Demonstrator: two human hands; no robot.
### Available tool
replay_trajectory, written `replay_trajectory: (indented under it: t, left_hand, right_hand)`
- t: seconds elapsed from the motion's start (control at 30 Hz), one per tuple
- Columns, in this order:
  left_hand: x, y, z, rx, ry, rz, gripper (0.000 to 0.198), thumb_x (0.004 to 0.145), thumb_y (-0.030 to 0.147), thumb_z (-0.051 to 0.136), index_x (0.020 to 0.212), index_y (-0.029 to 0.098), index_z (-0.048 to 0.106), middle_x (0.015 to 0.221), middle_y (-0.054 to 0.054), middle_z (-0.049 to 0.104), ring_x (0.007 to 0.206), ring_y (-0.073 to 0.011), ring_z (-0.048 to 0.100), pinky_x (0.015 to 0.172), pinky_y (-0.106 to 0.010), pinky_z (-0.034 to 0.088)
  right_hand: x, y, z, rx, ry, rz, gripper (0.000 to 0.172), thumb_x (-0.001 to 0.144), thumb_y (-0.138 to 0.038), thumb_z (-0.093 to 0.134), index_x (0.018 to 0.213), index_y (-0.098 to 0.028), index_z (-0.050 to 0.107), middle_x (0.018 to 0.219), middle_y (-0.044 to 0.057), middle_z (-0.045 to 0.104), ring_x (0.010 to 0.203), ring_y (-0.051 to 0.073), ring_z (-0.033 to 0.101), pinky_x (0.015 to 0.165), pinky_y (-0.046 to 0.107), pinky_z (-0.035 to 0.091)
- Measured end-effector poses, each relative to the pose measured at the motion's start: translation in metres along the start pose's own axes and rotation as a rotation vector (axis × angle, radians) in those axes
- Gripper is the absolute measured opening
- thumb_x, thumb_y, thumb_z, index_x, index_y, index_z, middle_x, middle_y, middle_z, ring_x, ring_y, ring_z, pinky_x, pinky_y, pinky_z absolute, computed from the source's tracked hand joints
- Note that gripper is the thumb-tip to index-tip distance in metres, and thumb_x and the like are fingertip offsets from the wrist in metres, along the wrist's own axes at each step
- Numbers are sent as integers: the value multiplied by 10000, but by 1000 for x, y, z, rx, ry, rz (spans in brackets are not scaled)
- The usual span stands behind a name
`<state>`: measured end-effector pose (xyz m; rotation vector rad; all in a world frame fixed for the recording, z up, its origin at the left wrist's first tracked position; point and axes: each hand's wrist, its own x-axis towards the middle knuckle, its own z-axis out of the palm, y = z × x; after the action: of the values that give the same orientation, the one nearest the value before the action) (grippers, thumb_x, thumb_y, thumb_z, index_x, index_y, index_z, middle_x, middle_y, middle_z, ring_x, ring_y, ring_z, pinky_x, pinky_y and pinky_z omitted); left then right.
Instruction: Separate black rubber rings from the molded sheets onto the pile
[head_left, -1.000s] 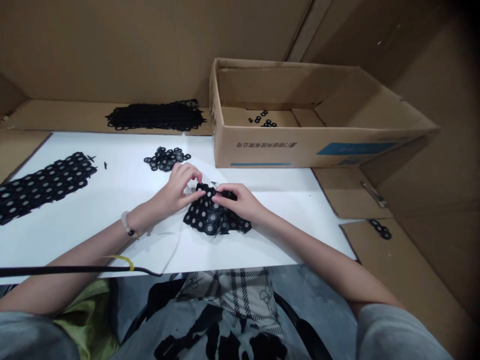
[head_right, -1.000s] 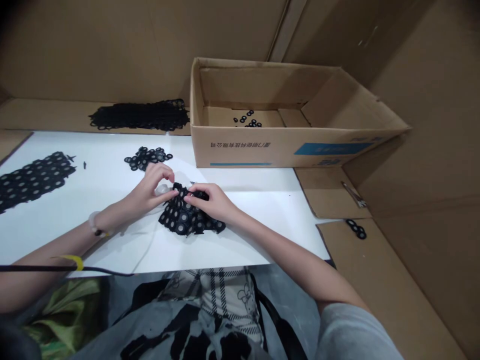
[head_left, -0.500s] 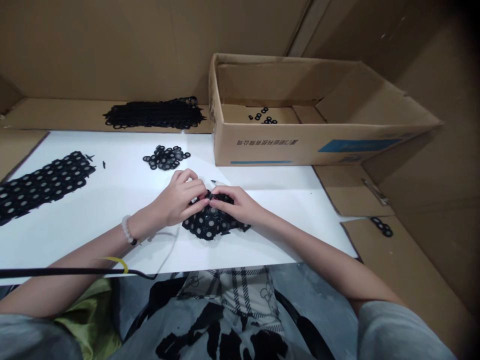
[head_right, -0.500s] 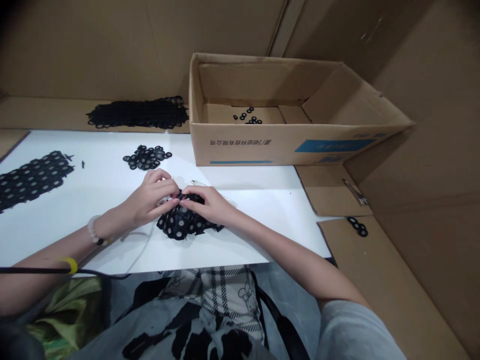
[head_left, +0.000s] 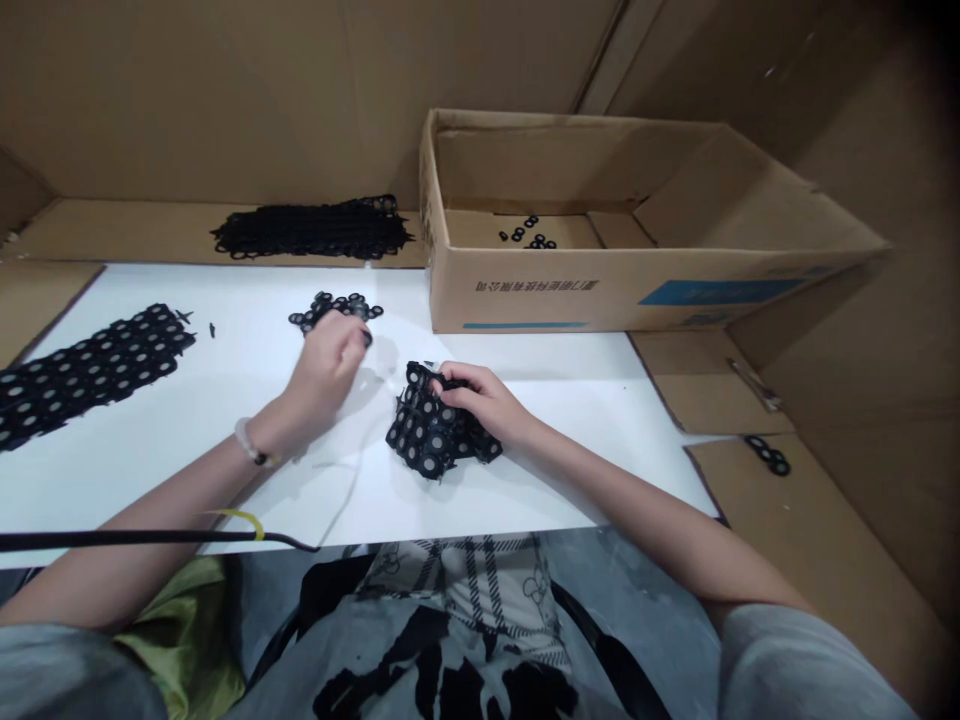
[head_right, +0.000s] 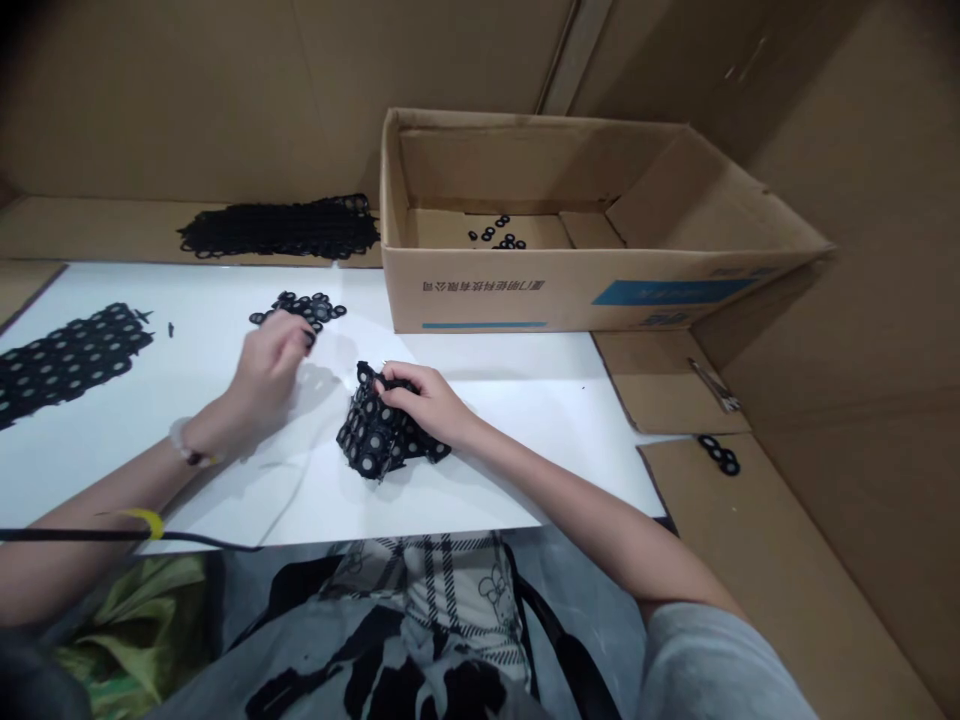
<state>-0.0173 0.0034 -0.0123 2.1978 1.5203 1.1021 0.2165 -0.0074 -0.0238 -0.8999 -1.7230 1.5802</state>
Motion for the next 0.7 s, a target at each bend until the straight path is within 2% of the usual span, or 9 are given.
replay_trajectory:
  t: [0.07,0.13,0.23,0.3,0.43,0.57,0.63,0.7]
  left_hand:
    - [-9,12,5,158,-136,163,220,910,208,369,711,216,462,694,-50,531,762,-224,463,712,-377,379]
    - [-16,23,10,264,-224,277,231,934,218,359,744,208,490,713,-65,561,786,-239,458,732,-393,383]
    - [-21,29,15,309,-289,342,266,967,258,328,788,197,515,759,-86,582,814,-253,453,736,-404,385]
    - [-21,27,16,240,-345,358,296,985,311,309,804,195,512,791,-92,580,831,-253,449,751,-406,394]
    - [-19,22,15,-10,-464,314,333,990,432,321,817,198,483,797,-72,554,837,-239,446,757,-388,412]
    - [-18,22,14,-188,-544,244,331,1007,368,275,794,205,469,780,-50,527,843,-217,471,758,-356,420]
    - [-16,21,13,-214,-485,195,324,1000,329,290,755,207,463,763,-41,507,811,-203,481,741,-344,416]
    - [-11,15,9,-233,-362,85,315,985,314,319,724,208,461,743,-34,497,757,-190,484,700,-337,407]
  right_hand:
    - [1,0,0,-18,-8,-8,96,763,-234,519,683,-202,477,705,-25,476,714,149,440,755,282,356]
    - [3,1,1,-36,-25,-29,95,759,-243,520,683,-202,481,702,-25,468,714,149,430,749,283,348]
    - [4,0,1,-50,-70,-67,73,761,-243,518,704,-200,503,719,-21,484,724,151,434,754,287,348]
    - [4,-1,1,-65,-104,-84,74,768,-245,517,710,-200,506,721,-21,492,726,152,439,758,290,352]
    - [3,-1,-1,-84,-191,-114,83,777,-250,513,711,-205,494,716,-21,491,724,154,437,746,294,356]
    - [3,0,-2,-65,-240,-139,71,779,-239,509,718,-207,491,718,-23,484,716,152,430,740,298,355]
    - [4,1,-2,-50,-208,-120,66,764,-231,502,706,-206,482,719,-19,477,721,154,426,738,299,352]
    - [4,1,-2,-26,-141,-81,61,739,-222,486,685,-208,461,703,-17,450,703,152,406,713,294,347]
